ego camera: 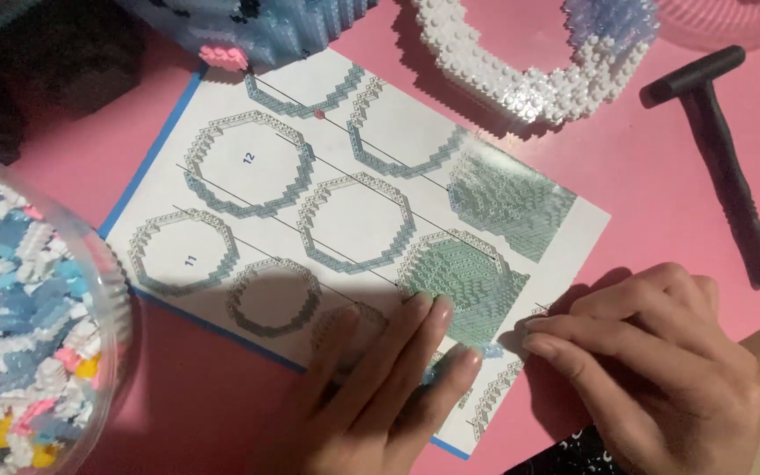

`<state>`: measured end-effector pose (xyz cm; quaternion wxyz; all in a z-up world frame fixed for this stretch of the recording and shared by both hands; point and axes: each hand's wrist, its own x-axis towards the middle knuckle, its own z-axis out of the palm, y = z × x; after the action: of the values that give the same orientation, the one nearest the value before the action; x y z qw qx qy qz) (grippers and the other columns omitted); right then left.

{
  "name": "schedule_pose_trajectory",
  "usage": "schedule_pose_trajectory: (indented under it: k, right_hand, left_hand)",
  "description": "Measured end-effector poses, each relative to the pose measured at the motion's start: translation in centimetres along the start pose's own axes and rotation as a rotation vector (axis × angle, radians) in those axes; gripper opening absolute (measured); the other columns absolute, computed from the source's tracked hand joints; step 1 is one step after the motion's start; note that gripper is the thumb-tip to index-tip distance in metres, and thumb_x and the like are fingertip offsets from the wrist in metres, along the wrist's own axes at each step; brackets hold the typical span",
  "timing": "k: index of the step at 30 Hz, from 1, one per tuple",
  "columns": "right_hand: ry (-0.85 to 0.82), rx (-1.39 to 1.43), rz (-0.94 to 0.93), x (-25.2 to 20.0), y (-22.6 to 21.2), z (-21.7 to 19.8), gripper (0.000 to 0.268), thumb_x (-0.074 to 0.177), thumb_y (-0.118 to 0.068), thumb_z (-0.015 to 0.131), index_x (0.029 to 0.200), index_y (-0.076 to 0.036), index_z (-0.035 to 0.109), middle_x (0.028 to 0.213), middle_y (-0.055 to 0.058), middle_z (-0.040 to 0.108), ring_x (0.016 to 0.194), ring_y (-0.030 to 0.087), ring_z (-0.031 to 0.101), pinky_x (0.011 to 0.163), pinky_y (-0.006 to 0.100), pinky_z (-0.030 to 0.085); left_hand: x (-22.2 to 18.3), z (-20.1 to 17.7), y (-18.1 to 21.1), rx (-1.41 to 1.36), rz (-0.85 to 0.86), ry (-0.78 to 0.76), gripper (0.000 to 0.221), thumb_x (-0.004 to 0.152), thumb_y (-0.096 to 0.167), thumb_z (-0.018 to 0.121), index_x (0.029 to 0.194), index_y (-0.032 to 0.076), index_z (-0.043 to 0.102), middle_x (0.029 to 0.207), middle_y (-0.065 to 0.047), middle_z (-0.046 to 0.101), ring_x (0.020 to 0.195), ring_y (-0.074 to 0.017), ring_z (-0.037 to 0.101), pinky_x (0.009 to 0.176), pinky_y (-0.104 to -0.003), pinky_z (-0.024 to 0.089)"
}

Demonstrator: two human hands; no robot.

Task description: Assembling a structure using small interlocking plastic blocks, following a printed instruction manual and using a small plastic hammer to secure the pieces.

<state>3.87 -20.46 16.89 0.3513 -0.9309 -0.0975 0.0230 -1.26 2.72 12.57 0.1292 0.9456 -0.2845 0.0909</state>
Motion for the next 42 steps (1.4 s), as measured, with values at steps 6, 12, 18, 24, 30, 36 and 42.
schedule_pose_trajectory:
  k: [6, 12, 18, 24, 30, 36, 42]
  right_hand:
    - [0.008, -0.076, -0.054, 0.3, 0.5, 0.4, 0.016, 0.07, -0.013, 0.087, 0.086, -0.011, 0.085, 0.078, 0.001, 0.073, 0.08, 0.013, 0.069, 0.089, 0.032, 0.042]
    - [-0.027, -0.198, -0.077, 0.6, 1.1, 0.0, 0.019, 0.07, -0.02, 0.087, 0.087, -0.012, 0.086, 0.076, 0.004, 0.071, 0.082, 0.015, 0.068, 0.092, 0.036, 0.046]
    - [-0.116, -0.134, 0.049, 1.7, 2.1, -0.6, 0.038, 0.059, -0.028, 0.089, 0.092, -0.011, 0.085, 0.07, 0.0, 0.077, 0.074, 0.014, 0.067, 0.088, 0.035, 0.047]
    - [-0.118, -0.242, -0.377, 1.8, 2.9, -0.3, 0.022, 0.071, -0.027, 0.091, 0.091, -0.018, 0.085, 0.08, -0.004, 0.075, 0.073, 0.013, 0.06, 0.08, 0.038, 0.041]
    - [-0.167, -0.24, -0.178, 1.1, 3.8, -0.3, 0.025, 0.066, -0.037, 0.09, 0.089, -0.027, 0.087, 0.061, -0.012, 0.073, 0.07, 0.005, 0.065, 0.088, 0.035, 0.044]
    - [-0.16, -0.197, -0.14, 1.9, 3.1, -0.4, 0.03, 0.06, -0.045, 0.093, 0.082, -0.025, 0.087, 0.051, -0.014, 0.07, 0.061, 0.003, 0.062, 0.083, 0.032, 0.042]
    - [-0.248, -0.112, -0.169, 3.4, 3.1, -1.3, 0.032, 0.062, -0.042, 0.093, 0.09, -0.026, 0.09, 0.055, -0.015, 0.074, 0.07, -0.003, 0.077, 0.083, 0.027, 0.045]
  left_hand:
    - [-0.1, 1.4, 0.1, -0.075, -0.012, 0.038, 0.041, 0.097, 0.028, 0.083, 0.137, 0.024, 0.071, 0.147, -0.012, 0.069, 0.137, -0.0216, 0.065, 0.103, -0.055, 0.053]
    - [-0.7, 1.4, -0.1, -0.102, -0.038, 0.047, 0.036, 0.108, 0.041, 0.066, 0.14, 0.025, 0.07, 0.15, -0.01, 0.068, 0.142, -0.0193, 0.061, 0.117, -0.059, 0.034]
    - [-0.3, 0.0, -0.6, 0.018, -0.002, -0.051, 0.03, 0.106, 0.034, 0.072, 0.134, 0.024, 0.07, 0.149, -0.002, 0.067, 0.141, -0.0155, 0.059, 0.116, -0.044, 0.048]
    - [-1.3, 0.9, 0.0, -0.044, -0.002, 0.009, 0.046, 0.105, 0.038, 0.085, 0.142, 0.029, 0.058, 0.152, 0.001, 0.065, 0.146, -0.0141, 0.051, 0.117, -0.061, 0.045]
    - [-0.4, 0.1, -0.4, -0.011, 0.052, -0.094, 0.042, 0.114, 0.042, 0.063, 0.154, 0.03, 0.059, 0.166, 0.003, 0.055, 0.153, -0.0082, 0.049, 0.128, -0.045, 0.028]
    - [-0.3, 0.7, -0.7, 0.093, 0.1, -0.068, 0.039, 0.115, 0.041, 0.064, 0.152, 0.031, 0.056, 0.161, 0.01, 0.06, 0.149, -0.0049, 0.052, 0.124, -0.038, 0.033]
    - [0.0, 1.3, -0.7, 0.232, 0.162, -0.075, 0.041, 0.118, 0.047, 0.055, 0.156, 0.032, 0.051, 0.163, 0.012, 0.056, 0.15, -0.0055, 0.048, 0.122, -0.039, 0.034]
